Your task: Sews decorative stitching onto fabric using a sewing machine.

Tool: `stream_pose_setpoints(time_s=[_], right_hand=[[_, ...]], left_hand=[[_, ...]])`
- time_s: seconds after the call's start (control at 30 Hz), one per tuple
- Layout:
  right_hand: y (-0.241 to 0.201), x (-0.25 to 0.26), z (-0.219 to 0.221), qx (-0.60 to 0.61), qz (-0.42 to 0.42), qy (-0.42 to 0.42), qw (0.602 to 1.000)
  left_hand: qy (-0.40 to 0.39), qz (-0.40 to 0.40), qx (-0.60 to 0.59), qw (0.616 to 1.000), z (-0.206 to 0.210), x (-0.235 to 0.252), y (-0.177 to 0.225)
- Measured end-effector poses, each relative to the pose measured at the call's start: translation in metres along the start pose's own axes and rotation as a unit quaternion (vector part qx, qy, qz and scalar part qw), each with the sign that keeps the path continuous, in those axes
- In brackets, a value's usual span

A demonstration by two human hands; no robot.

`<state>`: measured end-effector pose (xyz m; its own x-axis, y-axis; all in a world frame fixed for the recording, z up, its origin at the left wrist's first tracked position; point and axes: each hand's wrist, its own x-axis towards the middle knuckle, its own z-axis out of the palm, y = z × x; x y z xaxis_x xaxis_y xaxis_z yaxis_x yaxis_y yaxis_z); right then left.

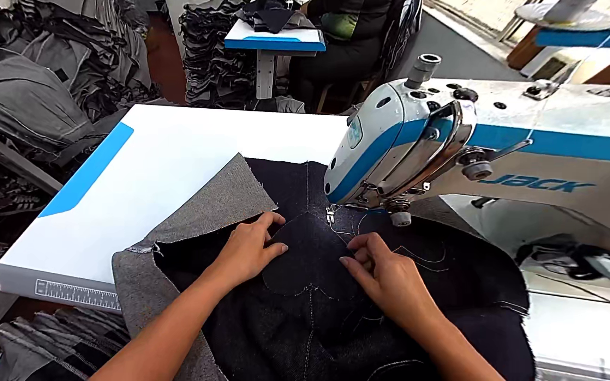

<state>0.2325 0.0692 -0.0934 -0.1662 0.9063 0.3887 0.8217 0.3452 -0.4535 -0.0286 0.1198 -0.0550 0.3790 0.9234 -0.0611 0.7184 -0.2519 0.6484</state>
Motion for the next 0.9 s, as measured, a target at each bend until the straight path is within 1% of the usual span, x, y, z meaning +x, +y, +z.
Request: stream_pose_setpoints(time_s=[0.07,0.17,0.27,0.47,0.5,0.57,0.67,0.73,0.8,0.9], right_hand=[[0.004,-0.002,0.005,0.000,-0.005,0.012,1.000],[0.008,-0.005,0.010,0.007,0.002,0.032,0.999],[0.009,-0.006,0.013,0.014,0.018,0.044,0.999],[0.009,-0.006,0.016,0.015,0.008,0.059,0.998],[0.008,-0.007,0.012,0.013,0.009,0.050,0.999],[0.006,-0.008,-0.012,0.001,0.015,0.041,0.999],[0.012,-0.010,-0.055,-0.051,0.041,0.102,0.993],[0.020,-0.011,-0.069,-0.080,0.065,0.125,0.987],[0.023,-0.011,-0.070,-0.064,0.079,0.097,0.990],[0.016,-0.004,-0.054,-0.019,0.070,0.019,0.997]], left_hand=[[0.012,0.024,0.019,0.999,0.004,-0.001,-0.005],[0.074,0.066,0.037,0.994,0.018,-0.004,-0.014],[0.120,0.078,0.034,0.989,0.026,-0.003,-0.021],[0.153,0.100,0.012,0.983,0.031,-0.003,-0.028],[0.157,0.100,0.013,0.982,0.031,-0.003,-0.028],[0.160,0.101,0.012,0.982,0.032,-0.003,-0.028],[0.162,0.107,0.009,0.981,0.033,-0.003,-0.030],[0.164,0.112,0.011,0.980,0.033,-0.003,-0.031],[0.164,0.112,0.012,0.980,0.033,-0.003,-0.031],[0.171,0.112,0.017,0.979,0.034,-0.003,-0.031]])
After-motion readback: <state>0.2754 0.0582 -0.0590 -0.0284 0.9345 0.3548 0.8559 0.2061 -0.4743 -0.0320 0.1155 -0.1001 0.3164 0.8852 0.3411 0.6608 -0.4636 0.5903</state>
